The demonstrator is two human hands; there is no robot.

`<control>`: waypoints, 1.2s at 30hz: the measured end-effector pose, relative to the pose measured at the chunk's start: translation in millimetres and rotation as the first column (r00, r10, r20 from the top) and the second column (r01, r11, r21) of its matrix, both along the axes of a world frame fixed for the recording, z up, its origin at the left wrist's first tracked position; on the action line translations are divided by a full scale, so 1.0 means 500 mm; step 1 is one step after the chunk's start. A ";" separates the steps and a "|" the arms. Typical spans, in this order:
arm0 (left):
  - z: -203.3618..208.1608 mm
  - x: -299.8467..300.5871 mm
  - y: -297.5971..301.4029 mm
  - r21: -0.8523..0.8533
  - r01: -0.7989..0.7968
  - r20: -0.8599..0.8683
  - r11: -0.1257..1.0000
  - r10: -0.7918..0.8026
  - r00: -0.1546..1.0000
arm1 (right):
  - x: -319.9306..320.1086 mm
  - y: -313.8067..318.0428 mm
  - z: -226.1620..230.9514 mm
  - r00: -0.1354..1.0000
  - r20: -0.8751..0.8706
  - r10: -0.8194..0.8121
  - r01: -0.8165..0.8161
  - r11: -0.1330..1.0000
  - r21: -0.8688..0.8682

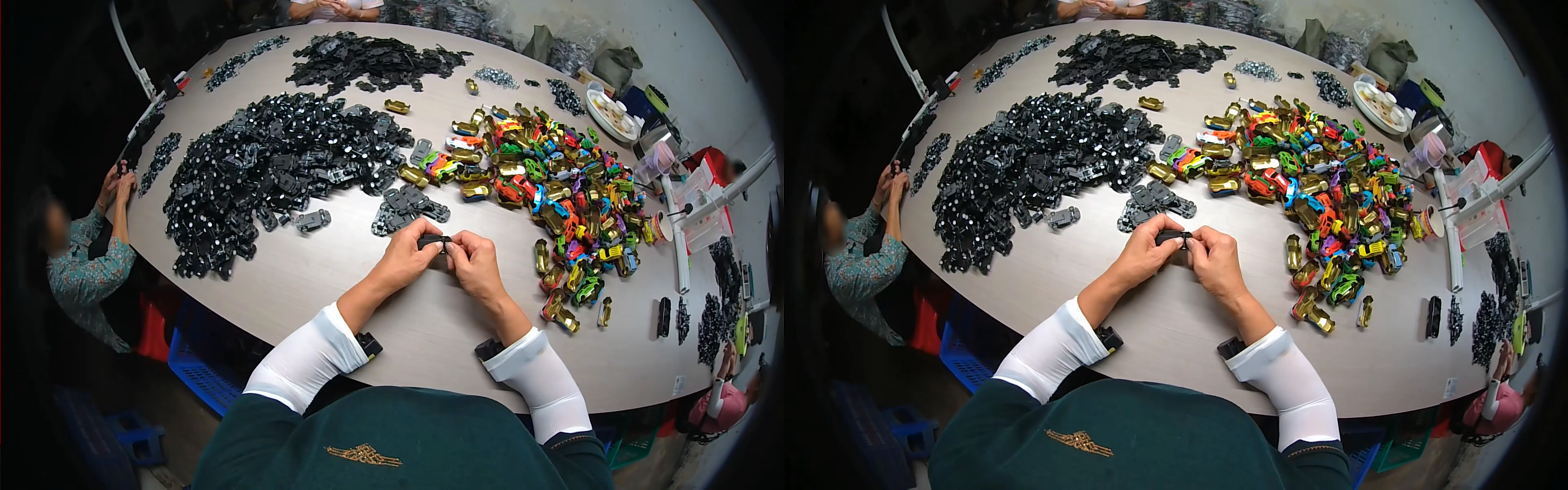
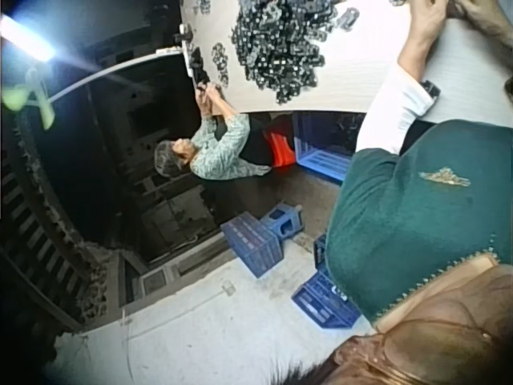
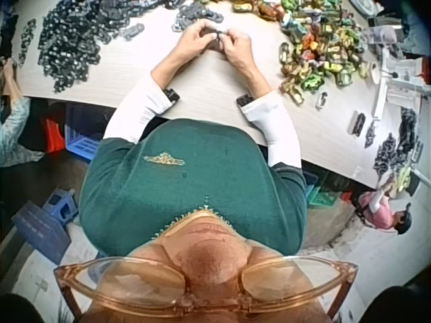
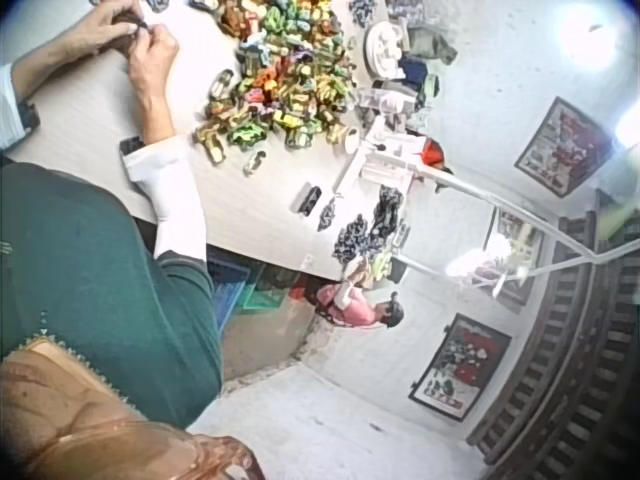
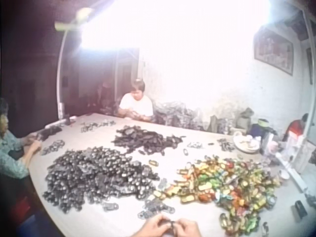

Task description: The person sits at a large table and assembles small toy cars by hand. They pick up a black chassis and a colored body, fit the two parts together, and place the finished unit on the table. The process is repeated continuously with different colored bodies throughout the clip.

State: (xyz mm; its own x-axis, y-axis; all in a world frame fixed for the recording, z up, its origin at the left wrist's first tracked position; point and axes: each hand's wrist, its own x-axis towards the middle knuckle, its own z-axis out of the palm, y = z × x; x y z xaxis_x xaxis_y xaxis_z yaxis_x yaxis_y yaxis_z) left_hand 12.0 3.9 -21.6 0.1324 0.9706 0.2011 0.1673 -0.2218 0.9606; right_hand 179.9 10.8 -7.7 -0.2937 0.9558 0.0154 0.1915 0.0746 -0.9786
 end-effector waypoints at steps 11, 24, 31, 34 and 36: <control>-0.015 -0.010 0.008 -0.067 0.038 0.014 0.997 -0.038 0.999 | 0.010 0.004 0.032 0.984 -0.177 0.027 -0.079 0.952 -0.297; 0.048 -0.039 0.013 -0.278 0.176 0.679 0.944 0.064 0.732 | 0.019 0.014 0.035 0.911 -0.411 -0.037 -0.100 0.947 -0.305; 0.040 -0.021 0.001 -0.353 0.251 0.540 0.902 -0.022 0.841 | 0.024 0.016 0.063 0.900 -0.436 -0.009 -0.145 0.936 -0.320; 0.034 -0.026 0.006 -0.371 0.244 0.419 0.896 -0.073 0.905 | 0.027 0.015 0.065 0.891 -0.455 0.011 -0.206 0.901 -0.382; 0.045 -0.021 -0.002 -0.386 0.268 0.460 0.883 -0.067 0.885 | 0.025 0.013 0.065 0.891 -0.455 0.004 -0.216 0.883 -0.417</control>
